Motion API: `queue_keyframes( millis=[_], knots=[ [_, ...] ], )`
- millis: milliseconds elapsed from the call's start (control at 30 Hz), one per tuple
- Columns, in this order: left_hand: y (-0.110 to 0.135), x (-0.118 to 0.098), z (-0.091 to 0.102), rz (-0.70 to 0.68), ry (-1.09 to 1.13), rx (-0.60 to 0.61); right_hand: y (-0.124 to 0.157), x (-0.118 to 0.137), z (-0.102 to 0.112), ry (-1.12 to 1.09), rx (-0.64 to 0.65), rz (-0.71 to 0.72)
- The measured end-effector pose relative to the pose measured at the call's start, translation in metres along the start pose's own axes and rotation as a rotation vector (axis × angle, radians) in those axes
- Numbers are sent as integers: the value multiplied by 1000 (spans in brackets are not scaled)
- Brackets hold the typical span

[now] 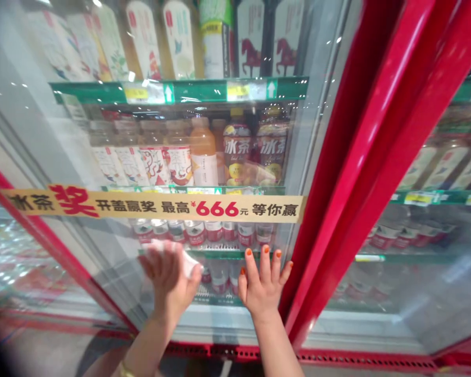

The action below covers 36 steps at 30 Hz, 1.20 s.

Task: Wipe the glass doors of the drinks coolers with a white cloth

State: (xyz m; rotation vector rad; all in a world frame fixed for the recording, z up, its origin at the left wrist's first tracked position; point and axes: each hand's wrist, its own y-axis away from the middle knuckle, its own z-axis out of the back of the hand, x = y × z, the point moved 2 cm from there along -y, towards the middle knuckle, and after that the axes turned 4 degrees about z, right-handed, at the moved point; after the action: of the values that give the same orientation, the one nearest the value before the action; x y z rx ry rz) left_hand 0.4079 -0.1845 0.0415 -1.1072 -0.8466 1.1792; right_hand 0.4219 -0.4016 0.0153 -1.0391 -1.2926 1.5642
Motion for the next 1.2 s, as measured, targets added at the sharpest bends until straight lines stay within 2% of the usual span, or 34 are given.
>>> queue_keyframes(
  millis=[67,100,167,233,300,333,367,433,500,567,600,667,733,800,833,900,967,1033,1067,1133,1200],
  knots=[
    [-21,18,7,177,-5,-33,-3,0,2,-5,-9,3],
    [-36,20,10,256,7,-47,-4,0,3,-8,-20,4],
    [-63,4,11,287,27,-46,-7,0,4,-20,-37,4],
    [-68,-27,6,116,40,-23,-8,0,5,-39,-28,0],
    [-47,-49,0,-84,47,1,-8,0,6,-51,-16,-2],
    [-31,-51,-2,-128,42,16,-7,0,6,-51,-15,-1],
    [-16,-45,-2,-117,29,27,-7,0,6,-49,-13,1],
    [-3,-19,2,47,-5,52,-6,0,5,-43,-14,4],
    [-19,9,10,270,-6,39,-6,0,4,-32,-27,4],
    [-53,15,17,390,11,-28,-5,0,2,-17,-45,2],
    [-69,7,18,365,22,-46,-5,0,2,-13,-48,-1],
    [-85,-23,14,189,50,-30,-3,-1,3,-19,-36,-3],
    [-66,-55,4,-32,81,16,-2,-2,5,-42,-19,0],
    [-23,-66,-5,-125,81,68,0,-3,6,-64,-14,4],
    [-2,-59,-8,-96,64,89,1,-3,7,-72,-13,4],
    [24,-28,-9,95,-2,111,3,-4,6,-83,-13,-2],
    [18,10,-1,324,-32,49,7,-4,3,-82,-29,-17],
    [-11,33,10,479,-30,-35,12,-4,0,-77,-58,-44],
    [-26,35,13,490,-30,-41,14,-4,-2,-76,-68,-60],
    [-43,22,14,350,-29,6,17,-4,-3,-91,-69,-90],
    [-31,2,9,114,-15,60,17,-4,0,-124,-53,-105]
  ],
)
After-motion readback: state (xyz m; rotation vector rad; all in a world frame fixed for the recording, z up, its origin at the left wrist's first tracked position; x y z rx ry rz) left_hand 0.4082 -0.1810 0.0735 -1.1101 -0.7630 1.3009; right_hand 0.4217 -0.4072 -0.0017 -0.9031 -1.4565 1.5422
